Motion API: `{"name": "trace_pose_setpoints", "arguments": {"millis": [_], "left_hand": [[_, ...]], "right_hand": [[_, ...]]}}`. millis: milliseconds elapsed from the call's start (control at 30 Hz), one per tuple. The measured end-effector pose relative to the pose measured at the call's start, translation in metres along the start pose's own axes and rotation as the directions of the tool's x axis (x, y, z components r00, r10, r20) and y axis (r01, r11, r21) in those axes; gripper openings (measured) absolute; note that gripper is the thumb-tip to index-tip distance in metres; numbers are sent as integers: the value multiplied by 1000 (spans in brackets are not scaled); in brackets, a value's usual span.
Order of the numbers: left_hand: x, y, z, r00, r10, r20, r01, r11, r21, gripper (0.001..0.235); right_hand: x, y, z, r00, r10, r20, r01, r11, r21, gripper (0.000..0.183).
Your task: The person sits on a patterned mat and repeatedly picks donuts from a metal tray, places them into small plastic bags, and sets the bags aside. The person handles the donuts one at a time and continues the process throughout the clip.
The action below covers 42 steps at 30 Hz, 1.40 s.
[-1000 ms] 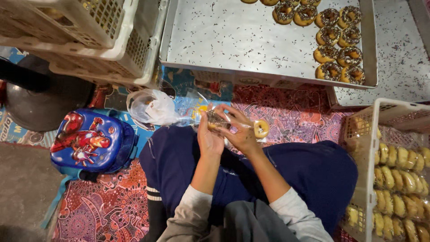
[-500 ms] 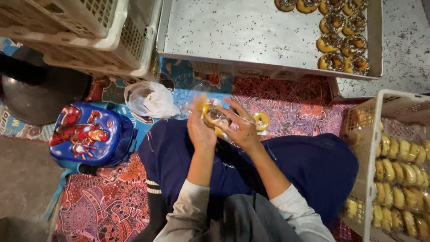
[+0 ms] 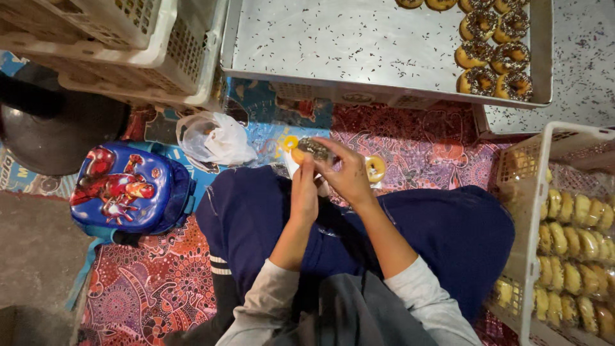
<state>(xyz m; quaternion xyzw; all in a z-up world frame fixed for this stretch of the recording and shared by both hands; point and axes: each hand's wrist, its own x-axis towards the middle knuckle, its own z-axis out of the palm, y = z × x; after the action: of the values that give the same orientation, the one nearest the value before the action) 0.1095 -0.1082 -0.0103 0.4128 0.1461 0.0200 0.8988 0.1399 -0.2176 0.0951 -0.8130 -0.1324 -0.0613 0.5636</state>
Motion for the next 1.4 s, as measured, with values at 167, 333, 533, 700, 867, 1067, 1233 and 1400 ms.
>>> {"name": "trace_pose_setpoints", "arguments": {"millis": [167,333,533,700,867,1067,1233,1400], "left_hand": [[-45,54,4,775,604,187,-398,237,886,34],[-56,100,9,594,544,593,-640,-126,758,50],[-66,95,-3,601,688,408,-609,63,791,24],[-88,96,-26,668,726,167,-519,293,803,9],[-109,96,-60,840,476,-260,-320,822,472,13],[-105,95,-100,826,522,-214,-396,806,439,19],[-108,86,-102,870,362,-334,-228,897,379,28],[-115,93,-81,752,659,-23,-391,474,789,21]], "right_hand": [[-1,15,5,999,29,31,-31,996,85,48],[-17,46,10,915,102,391,-307,804,509,48],[-27,43,18,911,32,412,-143,960,241,40],[-30,0,24,915,111,388,-101,994,-48,27],[-43,-43,41,913,-101,395,164,978,-129,22],[-44,-63,75,781,-164,602,334,925,-181,12],[-43,-48,86,682,-641,352,652,751,105,34],[-17,-26,100,822,-245,514,259,965,46,37]]}}
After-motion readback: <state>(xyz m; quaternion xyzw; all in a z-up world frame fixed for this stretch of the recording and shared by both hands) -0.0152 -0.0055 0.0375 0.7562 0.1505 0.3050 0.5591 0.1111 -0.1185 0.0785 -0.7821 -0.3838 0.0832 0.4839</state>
